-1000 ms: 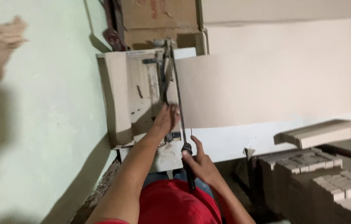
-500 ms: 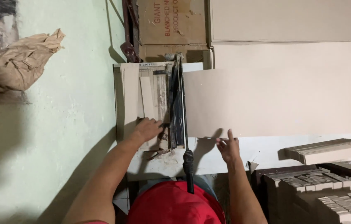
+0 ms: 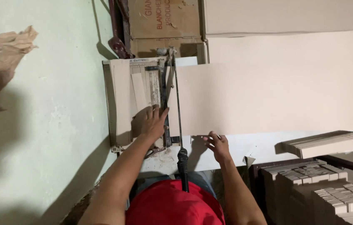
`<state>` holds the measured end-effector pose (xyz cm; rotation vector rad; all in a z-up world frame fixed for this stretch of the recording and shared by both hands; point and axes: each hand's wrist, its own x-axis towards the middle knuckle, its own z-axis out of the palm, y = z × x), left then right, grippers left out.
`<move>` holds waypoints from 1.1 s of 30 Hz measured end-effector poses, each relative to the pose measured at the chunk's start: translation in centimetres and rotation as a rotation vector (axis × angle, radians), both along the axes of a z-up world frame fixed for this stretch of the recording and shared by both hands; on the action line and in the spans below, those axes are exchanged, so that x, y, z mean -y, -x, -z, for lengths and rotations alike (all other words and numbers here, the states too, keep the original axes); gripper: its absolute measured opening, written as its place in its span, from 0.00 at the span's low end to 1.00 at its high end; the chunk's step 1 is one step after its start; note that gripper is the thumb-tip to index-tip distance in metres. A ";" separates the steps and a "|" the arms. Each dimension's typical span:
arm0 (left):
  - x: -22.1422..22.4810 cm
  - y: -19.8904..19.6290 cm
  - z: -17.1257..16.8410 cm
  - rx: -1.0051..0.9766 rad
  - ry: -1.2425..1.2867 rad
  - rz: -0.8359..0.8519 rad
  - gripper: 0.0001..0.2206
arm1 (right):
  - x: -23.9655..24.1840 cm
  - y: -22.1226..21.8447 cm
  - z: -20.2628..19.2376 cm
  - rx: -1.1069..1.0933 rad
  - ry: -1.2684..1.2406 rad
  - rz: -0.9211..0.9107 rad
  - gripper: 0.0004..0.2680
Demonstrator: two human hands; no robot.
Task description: Using a manual paper cutter to slice paper sheets into thin strips.
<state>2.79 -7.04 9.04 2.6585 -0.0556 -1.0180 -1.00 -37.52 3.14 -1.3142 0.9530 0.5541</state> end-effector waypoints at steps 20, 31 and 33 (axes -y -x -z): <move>5.4 -1.9 6.1 -0.113 -0.373 0.073 0.56 | -11.2 7.6 -11.0 0.083 0.619 -1.405 0.36; 4.7 -0.9 5.7 -0.008 -0.194 -0.041 0.50 | -9.8 13.4 1.9 0.364 0.835 -1.237 0.32; 4.9 -0.9 6.2 -0.014 -0.211 -0.044 0.50 | -9.9 13.1 2.0 0.370 0.842 -1.317 0.34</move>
